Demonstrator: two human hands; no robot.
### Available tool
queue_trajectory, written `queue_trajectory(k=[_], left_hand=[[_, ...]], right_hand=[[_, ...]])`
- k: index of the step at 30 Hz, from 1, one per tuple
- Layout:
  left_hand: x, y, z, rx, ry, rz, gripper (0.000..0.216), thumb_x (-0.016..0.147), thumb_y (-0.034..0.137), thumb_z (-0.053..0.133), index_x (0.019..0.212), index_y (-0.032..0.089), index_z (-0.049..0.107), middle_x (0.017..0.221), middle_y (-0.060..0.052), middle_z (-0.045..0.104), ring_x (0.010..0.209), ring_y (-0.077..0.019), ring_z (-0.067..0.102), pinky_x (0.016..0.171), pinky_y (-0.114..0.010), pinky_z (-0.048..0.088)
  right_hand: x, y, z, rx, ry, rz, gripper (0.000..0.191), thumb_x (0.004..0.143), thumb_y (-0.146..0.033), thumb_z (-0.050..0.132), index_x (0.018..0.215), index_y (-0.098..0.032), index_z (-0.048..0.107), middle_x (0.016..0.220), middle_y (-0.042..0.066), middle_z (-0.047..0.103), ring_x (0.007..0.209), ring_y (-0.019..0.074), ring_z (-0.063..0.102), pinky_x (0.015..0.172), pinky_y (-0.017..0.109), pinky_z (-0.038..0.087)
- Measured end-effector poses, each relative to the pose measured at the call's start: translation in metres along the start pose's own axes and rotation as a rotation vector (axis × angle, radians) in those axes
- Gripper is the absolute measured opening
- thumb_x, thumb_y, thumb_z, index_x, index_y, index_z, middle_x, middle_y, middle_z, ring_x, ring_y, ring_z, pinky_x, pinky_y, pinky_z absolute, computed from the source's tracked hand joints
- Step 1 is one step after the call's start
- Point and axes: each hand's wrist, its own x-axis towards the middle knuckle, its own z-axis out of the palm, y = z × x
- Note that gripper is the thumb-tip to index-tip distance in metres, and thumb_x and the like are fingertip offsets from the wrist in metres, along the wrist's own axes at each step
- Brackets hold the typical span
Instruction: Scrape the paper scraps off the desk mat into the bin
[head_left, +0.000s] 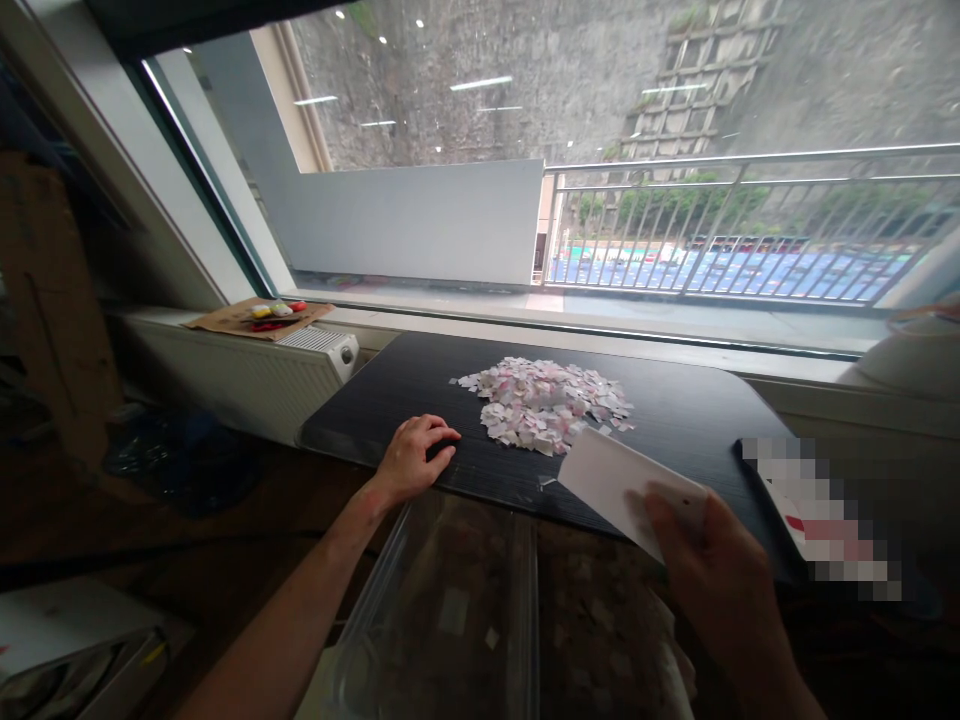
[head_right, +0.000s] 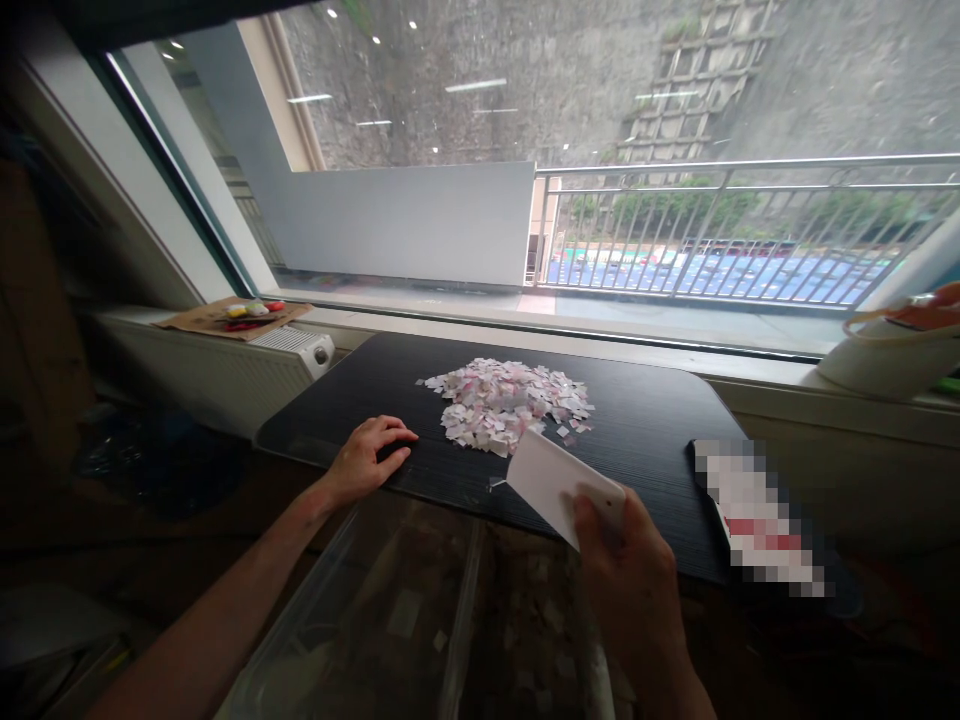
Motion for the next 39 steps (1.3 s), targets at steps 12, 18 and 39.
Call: queue_trajectory(k=[12, 18, 39], left_hand=[[0.000, 0.001, -0.001, -0.001, -0.006, 0.002, 0.022, 0.086, 0.027, 0.057, 0.099, 0.021, 0.073, 0.103, -0.007, 0.066, 0.099, -0.0233, 0.061, 0.095, -0.043, 0.046], [0.000, 0.000, 0.000, -0.005, -0.003, 0.000, 0.021, 0.086, 0.027, 0.057, 0.099, 0.022, 0.073, 0.103, -0.006, 0.066, 0.100, -0.0228, 0.061, 0.097, -0.043, 0.045], [0.000, 0.003, 0.001, 0.002, 0.000, -0.004, 0.021, 0.085, 0.024, 0.058, 0.099, 0.021, 0.073, 0.104, -0.007, 0.066, 0.100, -0.0230, 0.061, 0.098, -0.044, 0.045]], right_hand=[[0.000, -0.002, 0.002, 0.044, 0.011, 0.011, 0.033, 0.079, -0.052, 0.062, 0.088, -0.021, 0.068, 0.068, 0.000, 0.068, 0.062, 0.0195, 0.061, 0.058, 0.027, 0.047], [0.003, 0.011, 0.001, -0.039, 0.036, -0.040, 0.035, 0.081, -0.053, 0.061, 0.092, -0.021, 0.068, 0.073, 0.002, 0.070, 0.063, 0.0209, 0.064, 0.061, 0.029, 0.049], [-0.023, 0.005, 0.034, -0.063, -0.002, -0.473, 0.026, 0.093, -0.041, 0.055, 0.097, -0.019, 0.068, 0.073, 0.004, 0.076, 0.053, 0.0163, 0.068, 0.052, 0.022, 0.054]])
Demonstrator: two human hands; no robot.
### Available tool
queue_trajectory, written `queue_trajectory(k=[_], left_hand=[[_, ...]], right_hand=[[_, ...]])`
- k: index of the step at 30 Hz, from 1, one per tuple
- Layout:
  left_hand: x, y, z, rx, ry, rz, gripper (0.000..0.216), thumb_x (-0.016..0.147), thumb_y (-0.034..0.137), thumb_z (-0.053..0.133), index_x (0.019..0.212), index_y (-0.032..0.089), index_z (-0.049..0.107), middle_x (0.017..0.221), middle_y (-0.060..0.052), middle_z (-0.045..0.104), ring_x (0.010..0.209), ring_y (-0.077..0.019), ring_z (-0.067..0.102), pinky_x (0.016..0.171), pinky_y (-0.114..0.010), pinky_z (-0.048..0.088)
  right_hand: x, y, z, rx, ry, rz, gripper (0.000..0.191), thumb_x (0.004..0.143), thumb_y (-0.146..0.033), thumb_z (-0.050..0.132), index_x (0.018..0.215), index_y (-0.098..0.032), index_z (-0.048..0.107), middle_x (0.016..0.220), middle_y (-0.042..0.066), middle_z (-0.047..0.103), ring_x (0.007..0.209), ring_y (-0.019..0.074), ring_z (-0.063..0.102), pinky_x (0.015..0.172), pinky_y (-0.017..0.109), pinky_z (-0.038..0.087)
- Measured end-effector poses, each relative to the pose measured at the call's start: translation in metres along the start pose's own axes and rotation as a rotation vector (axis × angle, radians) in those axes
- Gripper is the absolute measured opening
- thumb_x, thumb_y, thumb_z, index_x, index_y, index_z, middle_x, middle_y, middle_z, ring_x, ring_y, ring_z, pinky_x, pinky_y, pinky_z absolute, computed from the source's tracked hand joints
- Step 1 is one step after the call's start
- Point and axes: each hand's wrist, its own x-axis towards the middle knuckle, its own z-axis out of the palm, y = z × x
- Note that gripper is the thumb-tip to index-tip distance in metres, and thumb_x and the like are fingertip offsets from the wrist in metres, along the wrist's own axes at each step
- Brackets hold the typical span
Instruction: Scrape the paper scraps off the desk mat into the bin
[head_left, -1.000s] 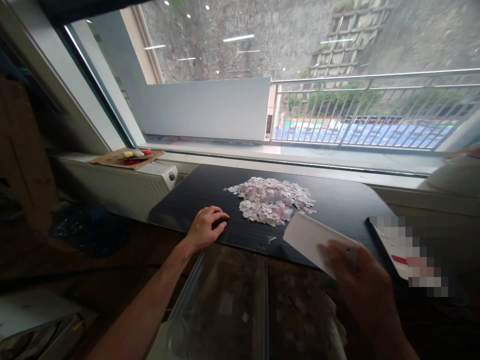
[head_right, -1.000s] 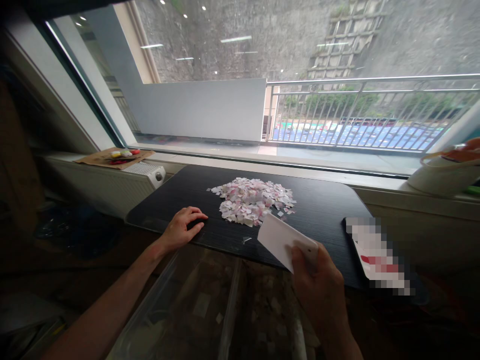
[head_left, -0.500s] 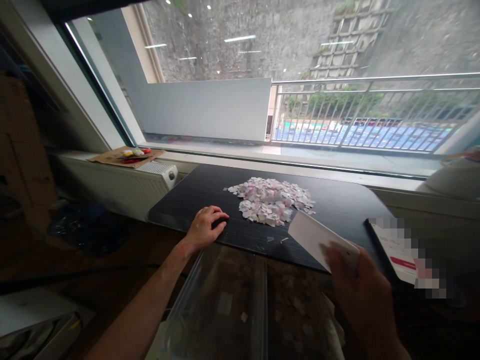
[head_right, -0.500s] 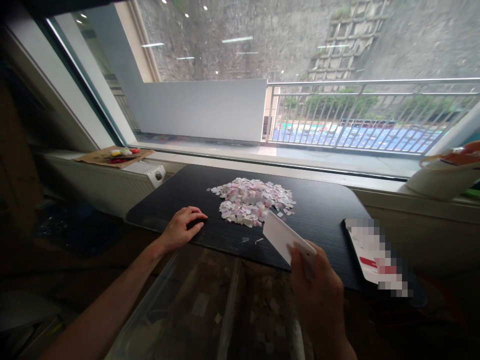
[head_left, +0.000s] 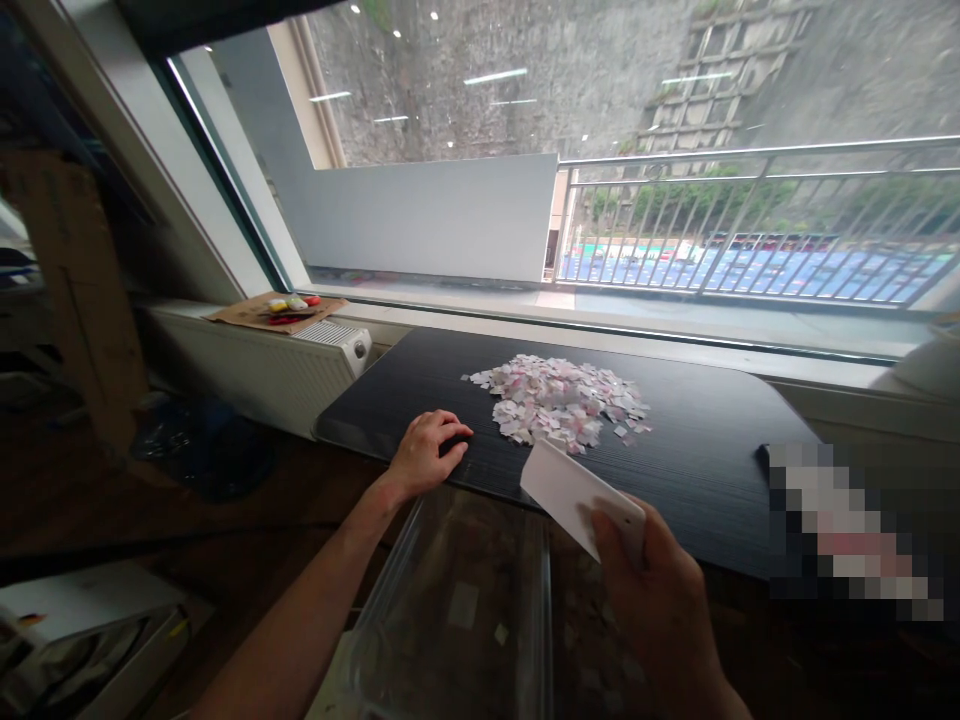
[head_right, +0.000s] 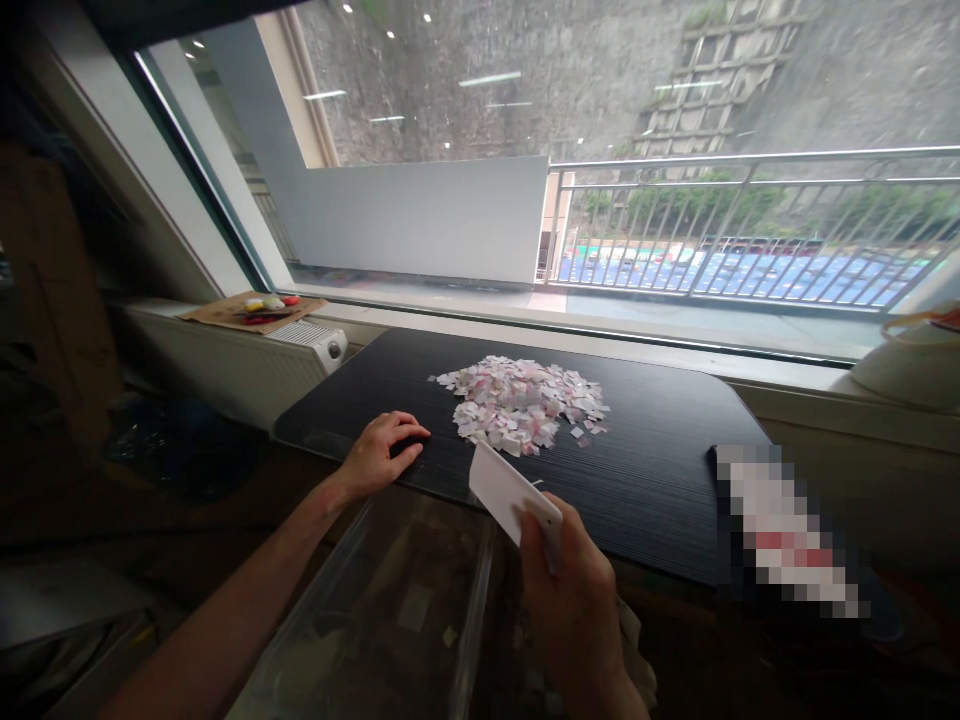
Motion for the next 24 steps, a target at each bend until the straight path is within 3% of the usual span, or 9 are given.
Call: queue_trajectory(k=[5, 12, 17, 24], left_hand=[[0.000, 0.002, -0.001, 0.005, 0.002, -0.006, 0.021, 0.086, 0.023, 0.058, 0.100, 0.022, 0.073, 0.103, -0.006, 0.066, 0.101, -0.0226, 0.061, 0.100, -0.044, 0.045], [0.001, 0.002, -0.001, 0.010, -0.003, -0.009, 0.020, 0.085, 0.023, 0.059, 0.099, 0.022, 0.073, 0.103, -0.005, 0.067, 0.100, -0.0222, 0.062, 0.099, -0.043, 0.045], [0.000, 0.000, 0.000, 0.002, 0.002, -0.004, 0.021, 0.085, 0.025, 0.058, 0.099, 0.022, 0.073, 0.104, -0.006, 0.066, 0.100, -0.0226, 0.061, 0.099, -0.044, 0.045], [0.000, -0.002, -0.001, -0.005, 0.006, -0.003, 0.020, 0.085, 0.028, 0.057, 0.098, 0.024, 0.072, 0.103, -0.005, 0.067, 0.099, -0.0222, 0.061, 0.096, -0.042, 0.046]], right_hand=[[-0.003, 0.007, -0.004, 0.041, -0.045, 0.120, 0.029, 0.088, -0.044, 0.061, 0.097, -0.018, 0.070, 0.071, 0.003, 0.075, 0.055, 0.0166, 0.068, 0.052, 0.021, 0.054], [-0.002, -0.006, -0.011, 0.184, -0.105, 0.311, 0.029, 0.085, -0.048, 0.062, 0.094, -0.022, 0.071, 0.072, 0.000, 0.073, 0.060, 0.0168, 0.067, 0.056, 0.023, 0.054], [0.030, 0.026, -0.038, 0.049, 0.038, 0.338, 0.035, 0.080, -0.052, 0.066, 0.097, -0.022, 0.072, 0.084, 0.005, 0.076, 0.075, 0.0238, 0.070, 0.070, 0.033, 0.055], [0.025, 0.069, -0.046, 0.206, -0.053, 0.428, 0.042, 0.076, -0.059, 0.070, 0.093, -0.020, 0.072, 0.080, 0.004, 0.076, 0.075, 0.0243, 0.069, 0.071, 0.038, 0.056]])
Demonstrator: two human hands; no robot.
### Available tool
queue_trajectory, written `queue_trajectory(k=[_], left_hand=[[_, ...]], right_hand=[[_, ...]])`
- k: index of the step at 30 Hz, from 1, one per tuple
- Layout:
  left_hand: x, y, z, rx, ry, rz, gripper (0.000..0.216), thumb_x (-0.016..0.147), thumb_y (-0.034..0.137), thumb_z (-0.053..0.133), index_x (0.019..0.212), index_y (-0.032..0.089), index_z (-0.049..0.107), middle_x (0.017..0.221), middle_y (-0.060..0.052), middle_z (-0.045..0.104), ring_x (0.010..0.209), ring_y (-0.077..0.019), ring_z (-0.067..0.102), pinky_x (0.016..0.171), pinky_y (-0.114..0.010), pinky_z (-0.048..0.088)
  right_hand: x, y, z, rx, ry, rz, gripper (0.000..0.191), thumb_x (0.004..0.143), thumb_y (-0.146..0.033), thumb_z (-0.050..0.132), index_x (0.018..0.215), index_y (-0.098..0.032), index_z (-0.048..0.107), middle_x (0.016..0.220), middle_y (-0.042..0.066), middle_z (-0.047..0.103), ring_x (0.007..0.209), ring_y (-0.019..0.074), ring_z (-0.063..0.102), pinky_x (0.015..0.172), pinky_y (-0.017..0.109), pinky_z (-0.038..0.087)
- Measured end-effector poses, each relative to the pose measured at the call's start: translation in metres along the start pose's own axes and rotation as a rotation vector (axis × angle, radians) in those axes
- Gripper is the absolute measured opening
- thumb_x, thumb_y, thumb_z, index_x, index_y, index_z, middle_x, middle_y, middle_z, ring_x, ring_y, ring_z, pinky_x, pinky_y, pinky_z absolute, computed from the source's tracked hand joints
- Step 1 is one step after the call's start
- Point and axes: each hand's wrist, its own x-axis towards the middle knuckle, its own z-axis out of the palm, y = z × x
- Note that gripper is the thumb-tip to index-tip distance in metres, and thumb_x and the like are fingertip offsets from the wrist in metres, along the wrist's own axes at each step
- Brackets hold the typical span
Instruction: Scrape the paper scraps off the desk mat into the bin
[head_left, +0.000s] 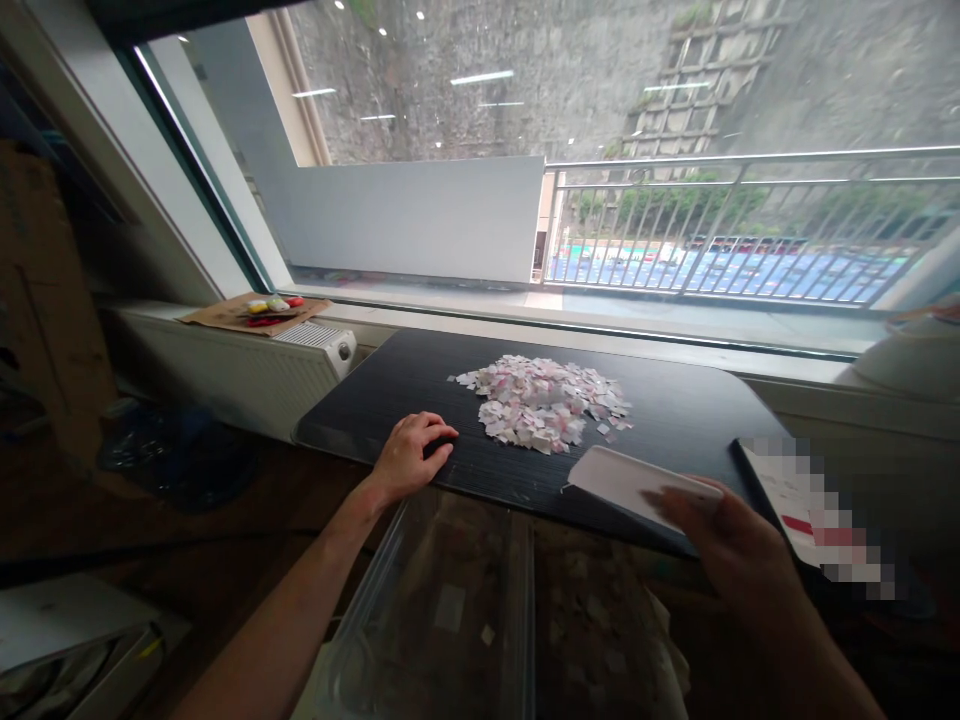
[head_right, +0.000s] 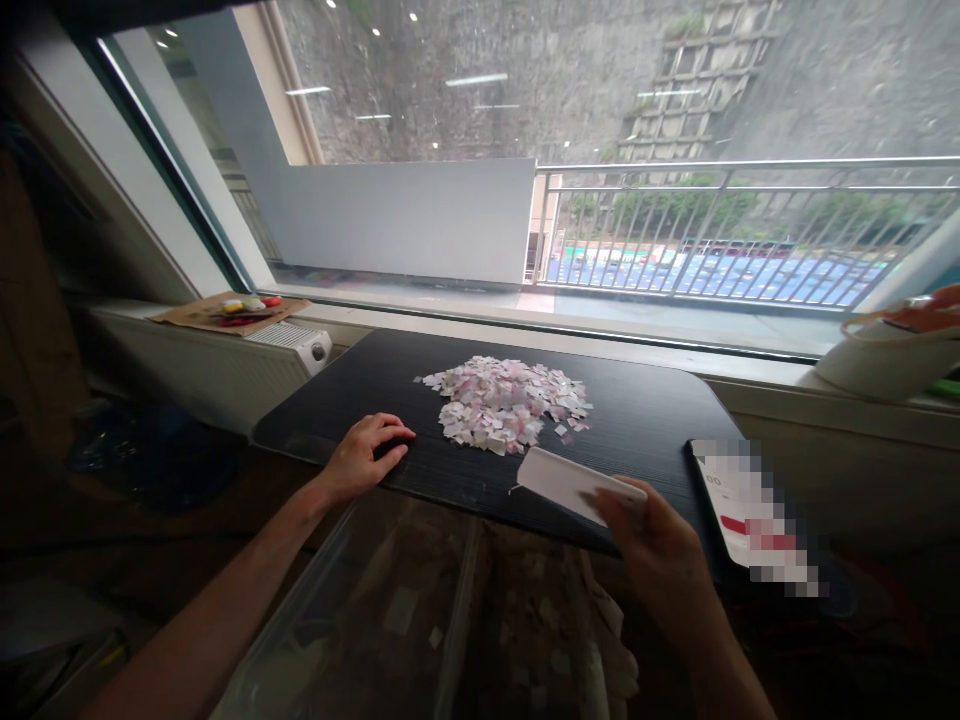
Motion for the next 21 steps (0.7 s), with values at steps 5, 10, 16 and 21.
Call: queue_trajectory(k=[5, 10, 16, 21], left_hand=[[0.000, 0.000, -0.002, 0.006, -0.009, 0.004, 0.022, 0.086, 0.028, 0.056, 0.099, 0.022, 0.072, 0.103, -0.006, 0.067, 0.099, -0.0227, 0.061, 0.095, -0.043, 0.046], [0.000, -0.001, -0.002, 0.006, -0.009, 0.014, 0.023, 0.087, 0.029, 0.055, 0.099, 0.021, 0.073, 0.103, -0.007, 0.066, 0.098, -0.0229, 0.061, 0.094, -0.043, 0.046], [0.000, -0.001, -0.002, 0.005, -0.007, 0.015, 0.022, 0.087, 0.030, 0.055, 0.099, 0.023, 0.072, 0.103, -0.006, 0.067, 0.100, -0.0228, 0.061, 0.095, -0.042, 0.046], [0.000, -0.002, -0.001, 0.004, -0.006, 0.013, 0.021, 0.086, 0.029, 0.056, 0.098, 0.023, 0.073, 0.103, -0.006, 0.067, 0.099, -0.0228, 0.061, 0.094, -0.042, 0.046]], right_hand=[[-0.007, 0.002, -0.003, 0.184, -0.033, 0.116, 0.042, 0.071, -0.057, 0.077, 0.091, -0.019, 0.072, 0.081, 0.005, 0.078, 0.077, 0.0243, 0.071, 0.074, 0.038, 0.058], [-0.004, -0.008, 0.003, 0.251, -0.072, 0.139, 0.039, 0.068, -0.056, 0.080, 0.081, -0.020, 0.072, 0.075, 0.003, 0.076, 0.072, 0.0219, 0.070, 0.070, 0.034, 0.058], [-0.020, -0.006, -0.012, 0.269, -0.093, 0.184, 0.044, 0.067, -0.057, 0.080, 0.090, -0.021, 0.073, 0.079, 0.005, 0.078, 0.076, 0.0248, 0.073, 0.072, 0.035, 0.061], [-0.018, -0.004, -0.020, 0.194, -0.086, 0.128, 0.041, 0.070, -0.054, 0.079, 0.093, -0.021, 0.073, 0.081, 0.005, 0.078, 0.074, 0.0248, 0.073, 0.070, 0.034, 0.061]])
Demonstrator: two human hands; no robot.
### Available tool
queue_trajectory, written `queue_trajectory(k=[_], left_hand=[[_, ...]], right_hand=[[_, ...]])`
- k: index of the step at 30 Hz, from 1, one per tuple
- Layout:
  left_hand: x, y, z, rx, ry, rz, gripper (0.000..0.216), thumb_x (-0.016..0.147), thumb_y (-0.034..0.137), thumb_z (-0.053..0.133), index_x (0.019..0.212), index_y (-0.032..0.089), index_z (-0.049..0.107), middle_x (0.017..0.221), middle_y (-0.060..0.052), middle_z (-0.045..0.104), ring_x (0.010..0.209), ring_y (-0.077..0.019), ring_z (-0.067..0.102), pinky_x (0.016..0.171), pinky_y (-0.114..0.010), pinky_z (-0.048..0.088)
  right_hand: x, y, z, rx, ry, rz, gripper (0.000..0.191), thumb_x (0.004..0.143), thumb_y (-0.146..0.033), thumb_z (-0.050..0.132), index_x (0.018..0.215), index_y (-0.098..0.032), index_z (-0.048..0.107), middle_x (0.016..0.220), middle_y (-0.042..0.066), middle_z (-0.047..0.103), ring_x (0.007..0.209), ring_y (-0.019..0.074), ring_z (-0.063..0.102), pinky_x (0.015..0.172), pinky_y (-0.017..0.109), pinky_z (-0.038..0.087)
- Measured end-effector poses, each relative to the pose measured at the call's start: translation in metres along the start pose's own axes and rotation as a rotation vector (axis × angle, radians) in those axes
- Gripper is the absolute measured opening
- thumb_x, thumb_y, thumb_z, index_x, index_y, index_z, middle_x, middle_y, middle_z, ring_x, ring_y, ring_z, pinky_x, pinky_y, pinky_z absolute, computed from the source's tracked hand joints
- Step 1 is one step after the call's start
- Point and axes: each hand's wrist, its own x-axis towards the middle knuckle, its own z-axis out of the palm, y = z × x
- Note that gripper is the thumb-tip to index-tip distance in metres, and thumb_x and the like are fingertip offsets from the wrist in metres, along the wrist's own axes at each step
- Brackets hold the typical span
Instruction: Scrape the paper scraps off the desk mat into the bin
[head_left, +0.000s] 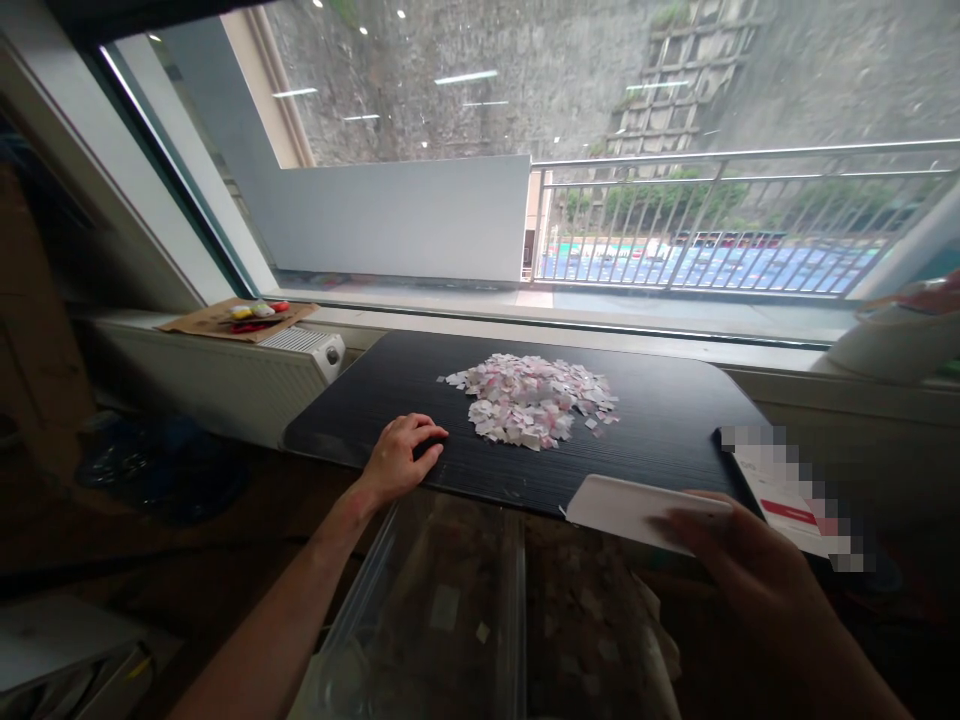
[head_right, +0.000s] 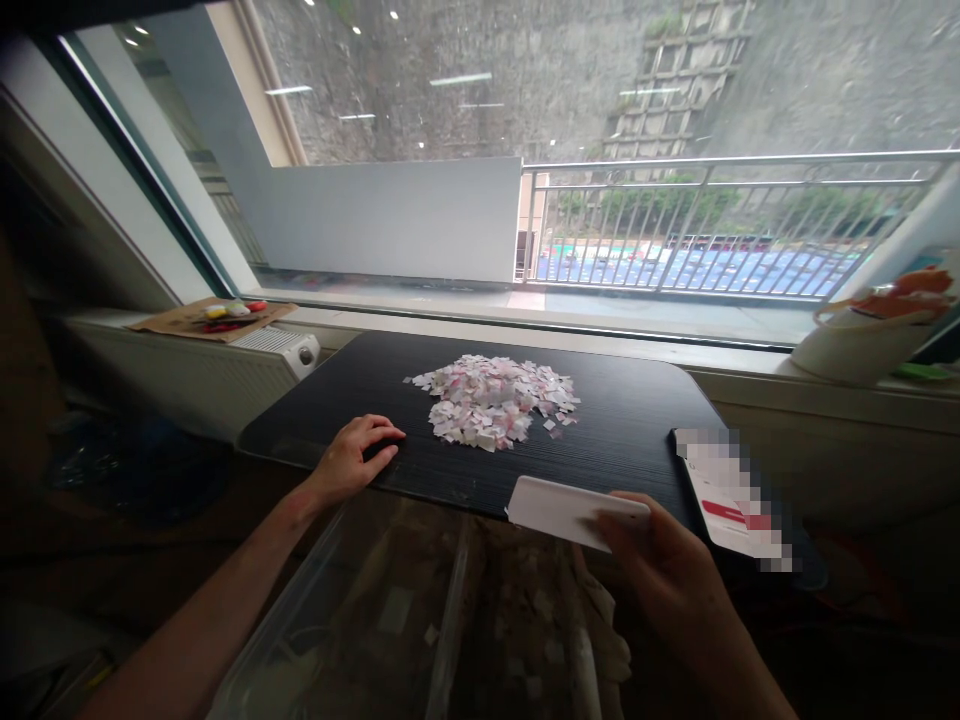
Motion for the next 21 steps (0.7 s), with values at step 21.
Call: queue_trajectory(k=[21], left_hand=[[0.000, -0.001, 0.001, 0.006, 0.013, 0.002, 0.022, 0.086, 0.031, 0.055, 0.098, 0.024, 0.072, 0.102, -0.005, 0.067, 0.098, -0.0221, 0.061, 0.094, -0.042, 0.047]], right_hand=[[0.024, -0.009, 0.027, -0.130, 0.160, -0.161, 0.037, 0.079, -0.052, 0.071, 0.097, -0.020, 0.072, 0.084, 0.006, 0.077, 0.077, 0.0261, 0.073, 0.075, 0.041, 0.060]])
